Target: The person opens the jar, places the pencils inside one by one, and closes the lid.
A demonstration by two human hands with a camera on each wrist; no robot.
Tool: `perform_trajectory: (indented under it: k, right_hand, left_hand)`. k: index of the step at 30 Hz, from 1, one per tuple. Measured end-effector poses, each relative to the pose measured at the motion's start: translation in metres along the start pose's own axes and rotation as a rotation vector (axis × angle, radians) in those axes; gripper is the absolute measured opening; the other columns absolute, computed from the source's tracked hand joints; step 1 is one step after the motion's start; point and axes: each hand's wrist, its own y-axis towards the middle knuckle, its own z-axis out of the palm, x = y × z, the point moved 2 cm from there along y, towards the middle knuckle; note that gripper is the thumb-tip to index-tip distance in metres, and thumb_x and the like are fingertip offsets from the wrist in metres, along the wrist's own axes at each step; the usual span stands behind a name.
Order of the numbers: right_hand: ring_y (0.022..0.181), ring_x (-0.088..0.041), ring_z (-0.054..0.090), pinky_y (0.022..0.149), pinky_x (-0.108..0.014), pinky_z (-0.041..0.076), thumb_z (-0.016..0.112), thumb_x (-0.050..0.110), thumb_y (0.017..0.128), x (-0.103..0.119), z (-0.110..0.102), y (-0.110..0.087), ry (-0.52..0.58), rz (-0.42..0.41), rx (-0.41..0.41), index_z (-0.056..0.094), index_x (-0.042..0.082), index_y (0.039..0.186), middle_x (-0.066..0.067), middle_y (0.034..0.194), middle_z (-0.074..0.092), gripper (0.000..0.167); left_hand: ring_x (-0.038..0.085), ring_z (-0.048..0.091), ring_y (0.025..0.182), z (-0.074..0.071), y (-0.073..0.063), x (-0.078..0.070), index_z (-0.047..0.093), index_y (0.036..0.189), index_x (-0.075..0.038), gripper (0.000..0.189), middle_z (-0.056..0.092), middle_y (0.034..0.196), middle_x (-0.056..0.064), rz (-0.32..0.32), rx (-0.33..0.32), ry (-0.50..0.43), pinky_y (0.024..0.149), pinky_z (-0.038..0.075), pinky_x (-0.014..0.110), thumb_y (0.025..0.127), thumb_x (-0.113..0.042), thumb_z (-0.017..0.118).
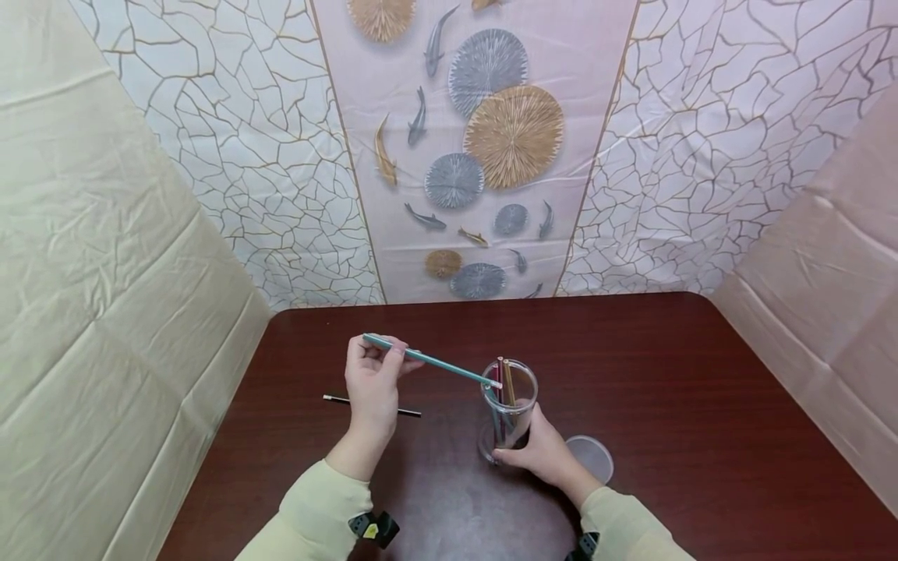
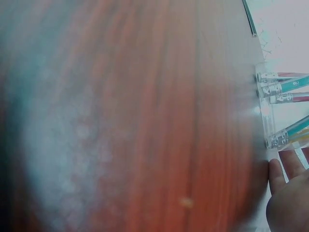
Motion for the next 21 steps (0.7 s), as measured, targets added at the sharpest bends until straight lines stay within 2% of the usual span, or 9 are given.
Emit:
perform_trajectory:
  k: [8, 12, 17, 19, 21]
  right_hand:
    - [0.100, -0.012, 0.055, 0.090, -0.037, 0.043, 0.089, 0.029, 0.059, 0.001, -0.001, 0.000, -0.005, -0.004, -0.006, 0.042, 0.009, 0.126, 0.004, 0.111, 0.057, 0.085]
    - [0.096, -0.010, 0.056, 0.090, -0.035, 0.043, 0.088, 0.030, 0.059, 0.001, -0.001, -0.001, -0.014, 0.007, 0.005, 0.042, 0.011, 0.125, 0.008, 0.096, 0.059, 0.083]
    - [0.088, -0.009, 0.058, 0.087, -0.034, 0.043, 0.087, 0.032, 0.060, 0.001, -0.002, -0.002, -0.024, 0.020, 0.011, 0.042, 0.011, 0.123, 0.013, 0.075, 0.059, 0.081]
    - [0.088, -0.010, 0.058, 0.087, -0.034, 0.044, 0.088, 0.032, 0.060, 0.001, -0.002, -0.002, -0.023, 0.017, 0.010, 0.042, 0.010, 0.123, 0.012, 0.076, 0.059, 0.081]
    - [0.092, -0.010, 0.058, 0.089, -0.035, 0.043, 0.088, 0.032, 0.060, 0.001, -0.002, -0.001, -0.022, 0.013, 0.006, 0.042, 0.010, 0.124, 0.010, 0.086, 0.061, 0.081]
  left_hand:
    - [0.015, 0.062, 0.075, 0.008, -0.003, 0.007, 0.042, 0.099, 0.004, 0.017, 0.055, 0.089, 0.009, -0.011, 0.055, 0.018, 0.068, 0.055, 0.037, 0.087, 0.012, 0.052]
    - [0.016, 0.062, 0.075, 0.011, -0.006, 0.010, 0.041, 0.100, 0.005, 0.018, 0.055, 0.089, 0.007, -0.030, 0.082, 0.042, 0.068, 0.055, 0.037, 0.087, 0.012, 0.052]
    - [0.015, 0.061, 0.075, 0.016, -0.008, 0.015, 0.042, 0.099, 0.006, 0.018, 0.055, 0.088, 0.011, -0.046, 0.113, 0.034, 0.068, 0.055, 0.037, 0.087, 0.011, 0.053]
    - [0.014, 0.061, 0.075, 0.018, -0.008, 0.016, 0.040, 0.102, 0.008, 0.021, 0.055, 0.088, 0.011, -0.042, 0.131, 0.039, 0.067, 0.055, 0.036, 0.087, 0.011, 0.054]
    - [0.013, 0.061, 0.075, 0.019, -0.009, 0.017, 0.037, 0.107, 0.011, 0.026, 0.056, 0.088, 0.008, -0.035, 0.152, 0.043, 0.067, 0.055, 0.037, 0.087, 0.012, 0.054]
